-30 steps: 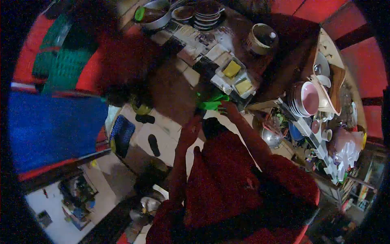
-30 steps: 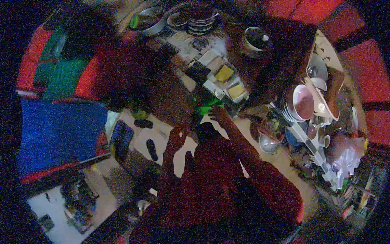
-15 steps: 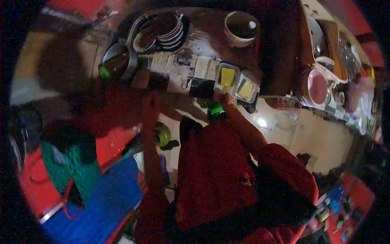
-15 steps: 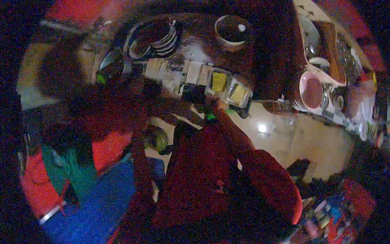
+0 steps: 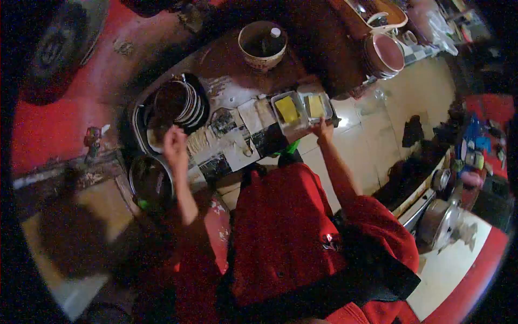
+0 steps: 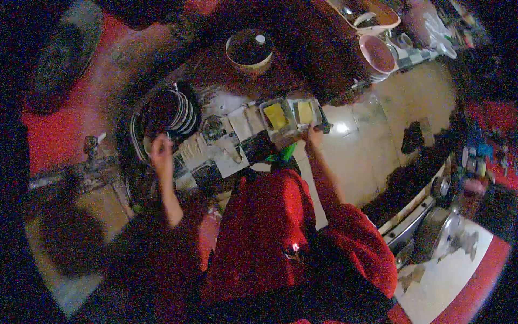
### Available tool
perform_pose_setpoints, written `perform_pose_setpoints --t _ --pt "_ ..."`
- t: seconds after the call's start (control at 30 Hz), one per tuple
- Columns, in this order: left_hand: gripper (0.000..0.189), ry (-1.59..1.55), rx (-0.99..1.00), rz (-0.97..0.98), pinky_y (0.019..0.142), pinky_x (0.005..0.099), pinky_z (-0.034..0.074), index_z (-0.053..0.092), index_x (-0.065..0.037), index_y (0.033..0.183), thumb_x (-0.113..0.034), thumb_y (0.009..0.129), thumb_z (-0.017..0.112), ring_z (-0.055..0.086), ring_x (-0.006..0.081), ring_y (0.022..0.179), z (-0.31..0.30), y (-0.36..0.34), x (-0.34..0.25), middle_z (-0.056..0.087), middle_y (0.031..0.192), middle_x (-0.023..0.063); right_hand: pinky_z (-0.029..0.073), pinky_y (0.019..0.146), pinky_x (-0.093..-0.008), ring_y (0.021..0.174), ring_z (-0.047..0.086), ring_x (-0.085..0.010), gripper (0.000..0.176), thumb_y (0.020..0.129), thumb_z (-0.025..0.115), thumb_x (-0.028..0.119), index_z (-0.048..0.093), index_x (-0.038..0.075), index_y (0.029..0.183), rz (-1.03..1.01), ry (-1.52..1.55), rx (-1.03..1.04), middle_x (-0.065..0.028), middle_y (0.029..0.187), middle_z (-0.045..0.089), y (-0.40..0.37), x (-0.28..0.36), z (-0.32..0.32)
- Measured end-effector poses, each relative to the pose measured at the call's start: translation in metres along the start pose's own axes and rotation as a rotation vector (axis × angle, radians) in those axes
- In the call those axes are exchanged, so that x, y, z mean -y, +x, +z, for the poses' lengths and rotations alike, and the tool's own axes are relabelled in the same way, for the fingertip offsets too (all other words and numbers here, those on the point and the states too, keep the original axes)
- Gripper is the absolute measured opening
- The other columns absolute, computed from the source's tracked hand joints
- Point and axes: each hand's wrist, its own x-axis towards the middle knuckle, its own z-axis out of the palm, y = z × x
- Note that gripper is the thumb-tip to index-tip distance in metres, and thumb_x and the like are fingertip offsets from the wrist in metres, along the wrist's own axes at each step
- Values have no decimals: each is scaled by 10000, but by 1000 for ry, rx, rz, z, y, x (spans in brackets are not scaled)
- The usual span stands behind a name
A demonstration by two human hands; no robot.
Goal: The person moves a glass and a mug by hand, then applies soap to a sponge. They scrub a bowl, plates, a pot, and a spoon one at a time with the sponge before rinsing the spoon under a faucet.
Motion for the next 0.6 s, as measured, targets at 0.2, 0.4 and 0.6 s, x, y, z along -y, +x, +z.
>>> perform_pose_setpoints --t 0.2,0.4,0.6 --pt "272 96 439 -130 717 310 491 587 -11 1077 -210 892 582 625 189 826 54 -96 38 649 929 117 516 491 -331 617 626 -227 237 791 623 153 606 -30 940 -104 -488 -26 -144 782 638 88 -50 -34" --pt "262 51 582 -249 722 309 498 572 10 1094 -155 890 573 643 214 800 57 -142 32 654 975 136 560 590 -344 667 643 -246 299 734 630 96 585 -110 945 -100 -595 -116 -165 822 648 85 -19 -47" --pt "312 -30 633 -98 791 357 495 544 11 1134 -149 868 579 632 279 910 141 -142 44 640 1011 164 554 524 -349 600 650 -245 298 754 573 78 576 -125 973 -400 -498 -73 -187 781 651 8 51 -44"
